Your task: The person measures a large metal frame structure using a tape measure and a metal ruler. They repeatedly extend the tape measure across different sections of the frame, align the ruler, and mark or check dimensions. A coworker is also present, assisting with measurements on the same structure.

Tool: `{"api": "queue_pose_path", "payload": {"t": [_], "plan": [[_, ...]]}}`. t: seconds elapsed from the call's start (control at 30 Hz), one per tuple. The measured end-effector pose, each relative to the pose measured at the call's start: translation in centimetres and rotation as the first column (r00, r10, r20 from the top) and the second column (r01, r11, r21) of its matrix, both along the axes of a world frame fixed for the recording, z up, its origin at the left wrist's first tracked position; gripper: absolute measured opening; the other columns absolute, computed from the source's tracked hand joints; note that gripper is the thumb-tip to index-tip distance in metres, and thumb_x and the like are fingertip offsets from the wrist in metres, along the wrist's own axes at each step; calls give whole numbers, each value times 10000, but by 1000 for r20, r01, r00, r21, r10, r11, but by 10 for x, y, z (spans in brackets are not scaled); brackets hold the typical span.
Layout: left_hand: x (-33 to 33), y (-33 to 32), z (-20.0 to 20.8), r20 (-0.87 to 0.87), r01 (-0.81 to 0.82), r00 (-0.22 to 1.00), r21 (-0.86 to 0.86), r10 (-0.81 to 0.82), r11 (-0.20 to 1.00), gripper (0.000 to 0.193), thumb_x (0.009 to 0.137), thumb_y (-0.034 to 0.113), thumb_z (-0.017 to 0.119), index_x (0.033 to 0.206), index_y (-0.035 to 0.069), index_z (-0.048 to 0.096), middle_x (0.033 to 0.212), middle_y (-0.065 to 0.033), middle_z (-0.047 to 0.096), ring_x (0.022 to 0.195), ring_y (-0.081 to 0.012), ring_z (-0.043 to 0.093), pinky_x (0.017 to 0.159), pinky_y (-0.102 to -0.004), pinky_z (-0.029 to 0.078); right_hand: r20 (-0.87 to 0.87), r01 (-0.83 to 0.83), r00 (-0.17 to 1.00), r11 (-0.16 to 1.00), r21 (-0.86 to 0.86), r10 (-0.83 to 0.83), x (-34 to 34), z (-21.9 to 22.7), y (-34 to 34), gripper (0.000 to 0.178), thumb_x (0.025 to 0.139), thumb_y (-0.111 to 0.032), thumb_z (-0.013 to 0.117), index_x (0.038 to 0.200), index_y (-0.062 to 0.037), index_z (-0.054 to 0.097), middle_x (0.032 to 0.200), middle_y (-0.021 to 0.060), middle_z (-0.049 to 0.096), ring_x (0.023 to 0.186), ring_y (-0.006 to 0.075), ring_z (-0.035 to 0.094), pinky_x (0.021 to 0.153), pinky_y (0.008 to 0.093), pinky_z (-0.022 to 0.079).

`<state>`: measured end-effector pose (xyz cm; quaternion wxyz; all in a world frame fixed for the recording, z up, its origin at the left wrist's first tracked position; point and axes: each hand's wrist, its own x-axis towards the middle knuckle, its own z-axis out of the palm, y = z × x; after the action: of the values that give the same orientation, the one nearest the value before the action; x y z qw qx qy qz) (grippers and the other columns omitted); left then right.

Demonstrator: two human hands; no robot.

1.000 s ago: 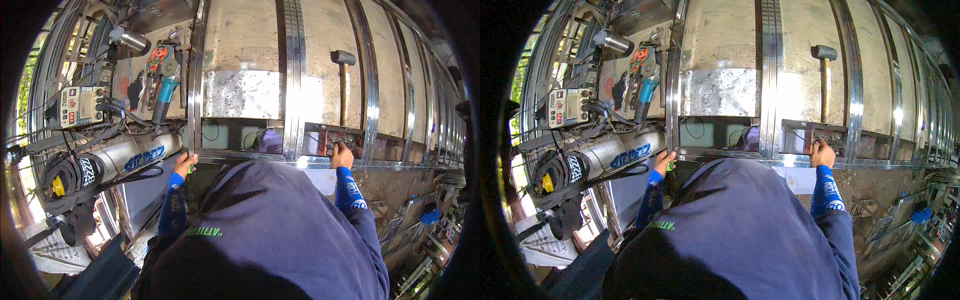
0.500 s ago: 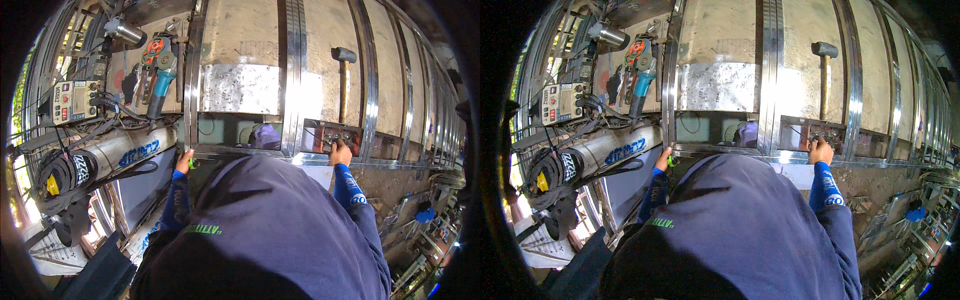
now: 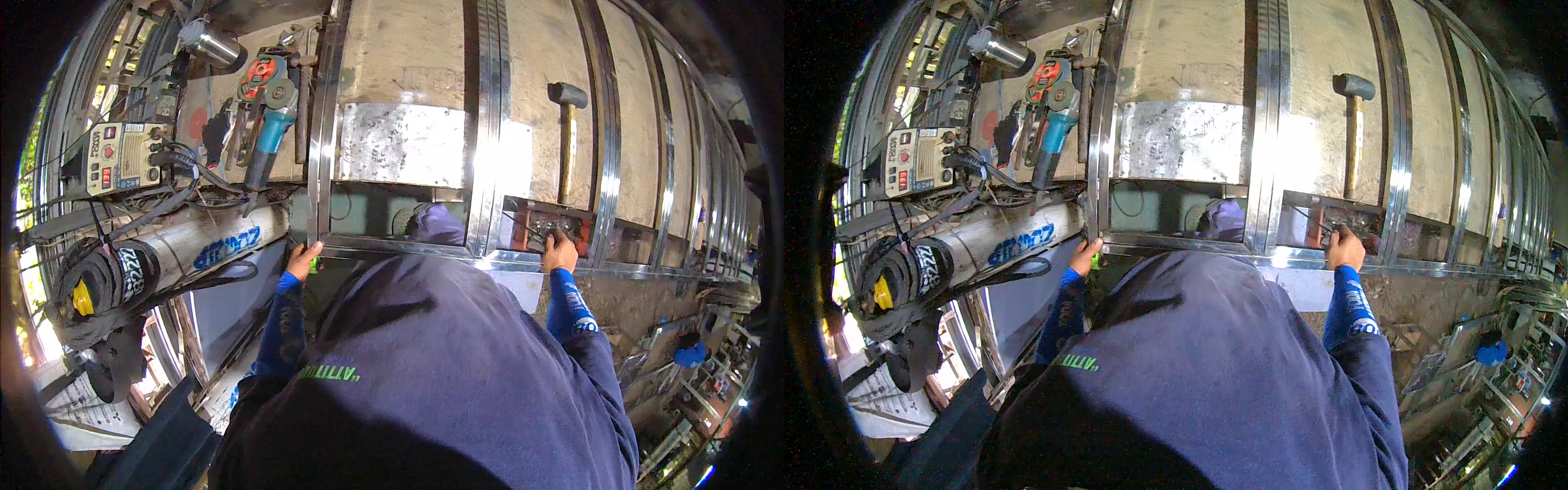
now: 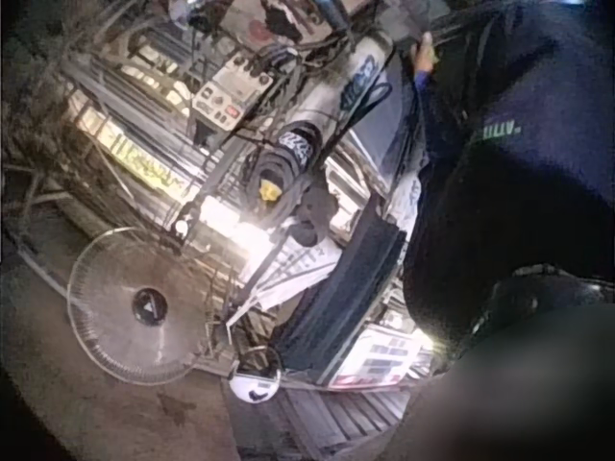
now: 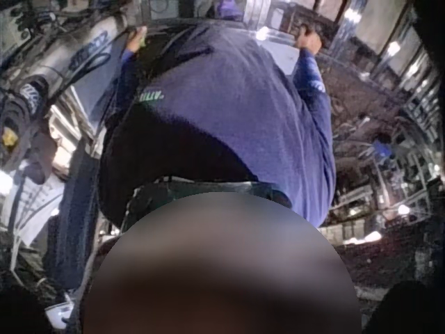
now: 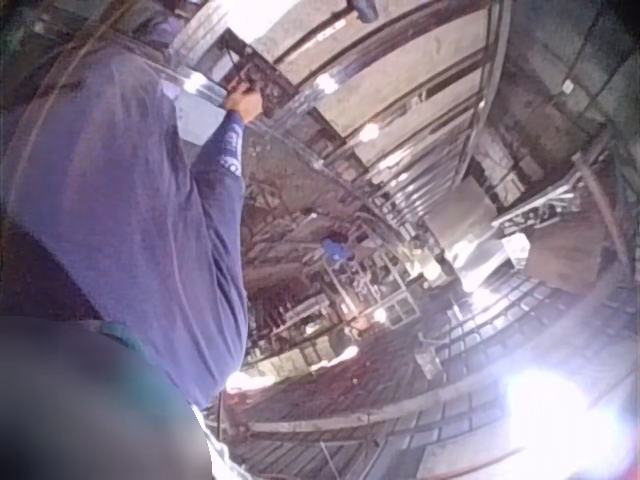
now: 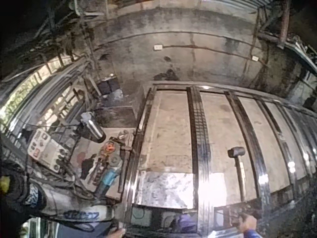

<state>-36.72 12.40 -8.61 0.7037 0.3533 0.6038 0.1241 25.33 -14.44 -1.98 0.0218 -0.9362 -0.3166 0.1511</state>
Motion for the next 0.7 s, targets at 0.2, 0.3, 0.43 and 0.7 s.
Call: {"api": "queue_pose_path", "payload": {"t": [0.2,0.3,0.43,0.7], "plan": [[7,-1,4,-106,-74,992,-105,62,992,583,905,468,771,1293,62,615,1208,-30,629,1087,-171,598,742,-369,573,1,11,1000,1000,-16,-11,1,-4,-1,315,937,-380,577,1017,-120,736,961,201,740,938,430,696,830,526,539],[8,-1,5,-25,-82,996,-100,80,992,589,902,465,776,1296,59,612,1205,-31,634,1075,-174,605,737,-364,574,-12,10,1000,1000,23,-9,3,-6,-1,324,937,-386,578,1014,-117,740,953,204,741,930,430,698,829,524,539],[4,1,-4,-7,-61,998,-96,61,994,575,916,455,761,1308,63,611,1182,-28,640,1058,-181,619,725,-368,578,-4,13,1000,1000,16,-13,2,-4,-1,339,938,-383,583,1035,-100,743,977,199,745,951,423,699,840,516,539],[7,-8,-7,8,-114,993,-102,116,988,434,970,401,703,1267,90,639,1137,-10,644,1013,-150,630,677,-370,597,7,-6,1000,1000,8,6,2,-4,-3,335,935,-368,587,1055,-94,737,1006,197,743,963,420,697,851,515,540]]}}
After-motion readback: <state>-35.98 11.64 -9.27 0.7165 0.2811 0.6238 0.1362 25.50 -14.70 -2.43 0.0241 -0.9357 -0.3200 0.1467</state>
